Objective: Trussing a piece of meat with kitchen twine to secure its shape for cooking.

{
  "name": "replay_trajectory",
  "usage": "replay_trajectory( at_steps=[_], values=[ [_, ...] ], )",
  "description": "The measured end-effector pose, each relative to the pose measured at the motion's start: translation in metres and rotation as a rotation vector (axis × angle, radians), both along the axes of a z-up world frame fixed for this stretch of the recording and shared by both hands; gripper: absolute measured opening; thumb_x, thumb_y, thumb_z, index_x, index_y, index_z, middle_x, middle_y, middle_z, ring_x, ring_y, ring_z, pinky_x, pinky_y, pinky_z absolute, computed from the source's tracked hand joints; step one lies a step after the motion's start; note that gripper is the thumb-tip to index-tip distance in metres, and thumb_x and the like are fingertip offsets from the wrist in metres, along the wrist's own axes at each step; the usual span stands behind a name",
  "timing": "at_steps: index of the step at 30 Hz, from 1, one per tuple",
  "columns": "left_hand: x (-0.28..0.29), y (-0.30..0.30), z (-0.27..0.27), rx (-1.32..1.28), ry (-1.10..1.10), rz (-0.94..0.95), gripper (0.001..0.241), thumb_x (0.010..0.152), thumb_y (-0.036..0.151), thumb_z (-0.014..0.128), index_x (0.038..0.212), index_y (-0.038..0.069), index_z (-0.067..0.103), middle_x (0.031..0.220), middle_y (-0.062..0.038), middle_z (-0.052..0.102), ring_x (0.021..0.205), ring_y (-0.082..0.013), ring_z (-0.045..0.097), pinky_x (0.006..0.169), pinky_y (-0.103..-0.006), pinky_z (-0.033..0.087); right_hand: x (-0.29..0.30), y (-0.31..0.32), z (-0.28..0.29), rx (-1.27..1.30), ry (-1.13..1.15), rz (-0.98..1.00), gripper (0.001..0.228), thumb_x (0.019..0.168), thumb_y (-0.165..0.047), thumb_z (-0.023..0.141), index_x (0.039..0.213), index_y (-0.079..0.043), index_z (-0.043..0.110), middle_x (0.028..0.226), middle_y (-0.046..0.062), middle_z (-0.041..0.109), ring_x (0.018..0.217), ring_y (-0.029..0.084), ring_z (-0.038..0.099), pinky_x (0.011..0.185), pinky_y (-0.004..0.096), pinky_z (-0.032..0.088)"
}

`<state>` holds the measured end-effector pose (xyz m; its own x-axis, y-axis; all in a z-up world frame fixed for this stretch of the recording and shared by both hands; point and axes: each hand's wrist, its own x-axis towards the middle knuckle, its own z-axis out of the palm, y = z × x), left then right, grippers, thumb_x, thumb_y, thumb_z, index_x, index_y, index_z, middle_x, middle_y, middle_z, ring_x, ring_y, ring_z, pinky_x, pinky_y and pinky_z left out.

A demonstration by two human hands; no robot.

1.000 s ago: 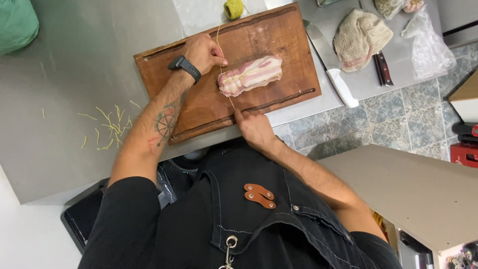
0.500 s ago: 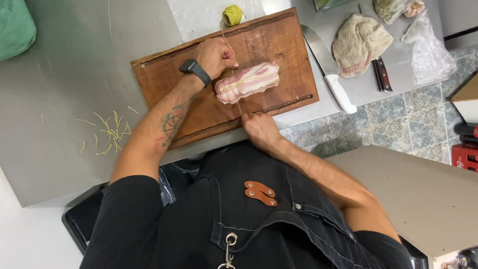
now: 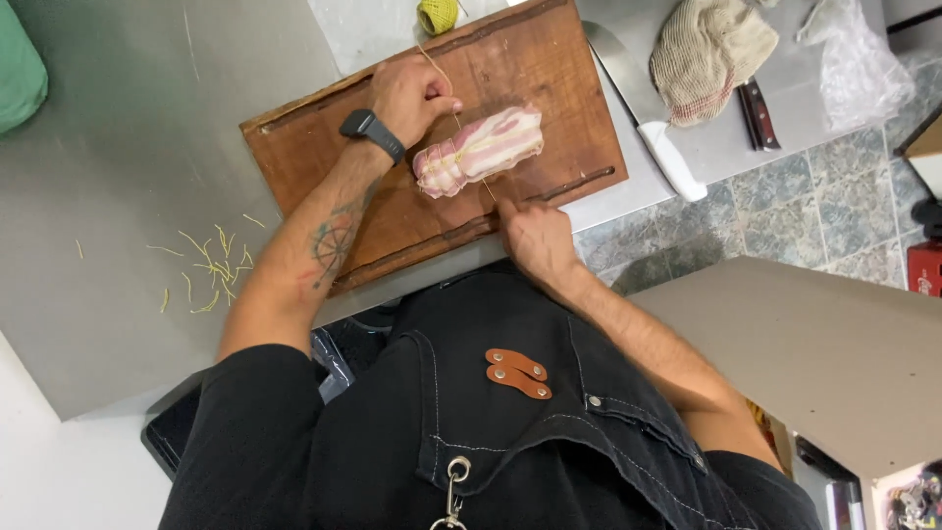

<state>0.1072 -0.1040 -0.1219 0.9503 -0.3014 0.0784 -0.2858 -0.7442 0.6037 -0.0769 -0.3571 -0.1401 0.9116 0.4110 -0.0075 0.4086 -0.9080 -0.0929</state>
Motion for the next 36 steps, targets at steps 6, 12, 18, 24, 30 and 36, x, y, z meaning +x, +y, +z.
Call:
replay_trajectory(
  at_steps=[6,12,18,24,30,36],
  values=[
    [-0.065,0.038,0.050,-0.152,0.021,0.101,0.015,0.103,0.020,0.084,0.110,0.008,0.078,0.104,-0.011,0.076,0.084,-0.0201,0.067,0.071,-0.0357,0.058,0.006,0.037,0.064,0.469,-0.210,0.005,0.014,0.110,-0.024,0.071,0.119,-0.015,0.076,0.082,0.004,0.059,0.073,0.028,0.064,0.054,0.044,0.047],
    [-0.128,0.030,0.003,-0.341,-0.299,-0.176,0.071,0.090,0.038,0.094,0.146,0.006,0.065,0.147,-0.020,0.063,0.131,-0.0439,0.065,0.112,-0.0550,0.051,0.017,0.060,0.024,0.691,-0.156,-0.153,0.015,0.102,-0.034,0.078,0.108,-0.021,0.082,0.084,0.005,0.078,0.081,0.031,0.079,0.062,0.042,0.061],
    [-0.126,0.021,0.000,-0.399,-0.345,-0.116,0.061,0.091,0.029,0.092,0.143,0.008,0.067,0.140,-0.015,0.068,0.123,-0.0407,0.069,0.105,-0.0519,0.055,0.020,0.073,0.023,0.719,-0.177,-0.191,0.008,0.098,-0.026,0.076,0.097,-0.020,0.081,0.069,0.003,0.071,0.071,0.029,0.076,0.059,0.038,0.058],
    [-0.122,0.023,-0.010,-0.410,-0.327,-0.105,0.059,0.090,0.026,0.092,0.141,0.007,0.069,0.136,-0.017,0.070,0.120,-0.0420,0.071,0.102,-0.0551,0.057,0.016,0.079,0.014,0.710,-0.206,-0.204,0.006,0.096,-0.024,0.076,0.094,-0.020,0.078,0.063,0.003,0.065,0.066,0.029,0.074,0.057,0.038,0.056],
    [-0.123,0.021,-0.005,-0.441,-0.267,-0.085,0.057,0.090,0.023,0.090,0.141,0.007,0.068,0.135,-0.018,0.069,0.119,-0.0446,0.070,0.101,-0.0581,0.056,0.017,0.079,-0.001,0.504,-0.450,-0.066,0.004,0.093,-0.022,0.079,0.095,-0.022,0.075,0.066,0.000,0.063,0.063,0.020,0.072,0.057,0.030,0.057],
    [-0.123,0.027,0.003,-0.448,-0.231,-0.106,0.061,0.087,0.024,0.092,0.141,0.009,0.068,0.137,-0.016,0.070,0.119,-0.0439,0.070,0.101,-0.0582,0.055,0.015,0.078,0.007,0.559,-0.418,-0.058,0.005,0.096,-0.025,0.079,0.093,-0.021,0.077,0.066,-0.003,0.064,0.061,0.019,0.071,0.054,0.029,0.055]
  ],
)
